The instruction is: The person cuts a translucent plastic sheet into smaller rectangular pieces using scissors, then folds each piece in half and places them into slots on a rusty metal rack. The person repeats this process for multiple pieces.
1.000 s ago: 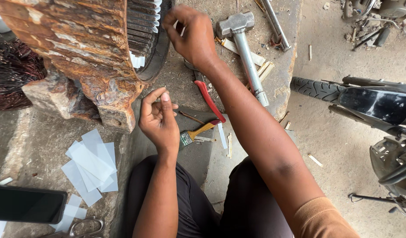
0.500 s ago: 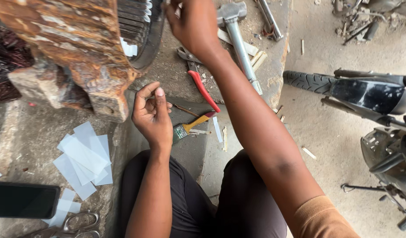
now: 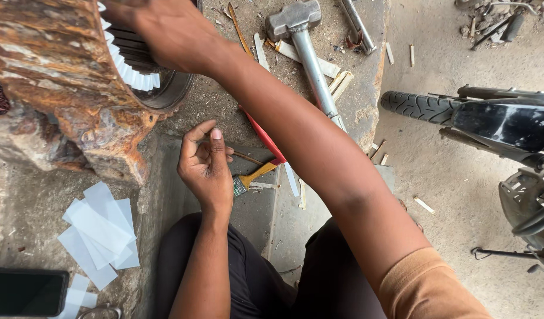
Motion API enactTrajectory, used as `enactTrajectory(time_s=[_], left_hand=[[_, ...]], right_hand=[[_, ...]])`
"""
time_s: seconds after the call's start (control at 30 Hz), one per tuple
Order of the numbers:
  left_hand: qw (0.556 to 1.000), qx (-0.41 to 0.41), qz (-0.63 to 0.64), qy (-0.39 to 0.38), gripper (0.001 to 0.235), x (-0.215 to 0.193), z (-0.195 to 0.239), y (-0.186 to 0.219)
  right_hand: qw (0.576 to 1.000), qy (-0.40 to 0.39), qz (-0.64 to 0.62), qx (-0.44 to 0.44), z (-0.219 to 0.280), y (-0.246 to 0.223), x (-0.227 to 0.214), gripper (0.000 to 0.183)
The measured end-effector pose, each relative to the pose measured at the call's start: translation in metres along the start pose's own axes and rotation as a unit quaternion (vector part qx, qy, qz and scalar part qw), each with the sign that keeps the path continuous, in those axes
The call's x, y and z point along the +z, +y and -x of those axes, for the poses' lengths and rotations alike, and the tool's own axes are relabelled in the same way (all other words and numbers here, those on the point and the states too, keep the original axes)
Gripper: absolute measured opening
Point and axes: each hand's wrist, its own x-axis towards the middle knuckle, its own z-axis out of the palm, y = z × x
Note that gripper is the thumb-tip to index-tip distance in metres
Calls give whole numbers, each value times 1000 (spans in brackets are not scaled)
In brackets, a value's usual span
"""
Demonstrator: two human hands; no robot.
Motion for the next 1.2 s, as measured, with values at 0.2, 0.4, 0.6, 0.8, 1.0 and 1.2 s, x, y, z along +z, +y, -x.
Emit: enactTrajectory(time_s=[0.2, 0.4, 0.6, 0.8, 1.0, 1.2], left_hand=[[1000, -5, -15, -3, 19, 3, -5, -1], [1000, -8, -20, -5, 20, 0, -6, -4], [1000, -1, -25, -8, 20, -1, -6, -4], [1000, -19, 13, 10, 18, -1, -6, -2], [998, -34, 40, 21, 21, 1, -9, 3], [997, 7, 70, 13, 24, -4, -13, -1]], right_hand=[[997, -63, 18, -30, -17, -1, 23, 46], [998, -5, 44, -42, -23, 5, 38, 41], [998, -27, -44, -30, -26, 15, 35, 21], [978, 57, -202, -16, -2, 25, 6, 40], [936, 136, -281, 164, 41, 14, -53, 19], [833, 390, -322, 224, 56, -40, -119, 19]])
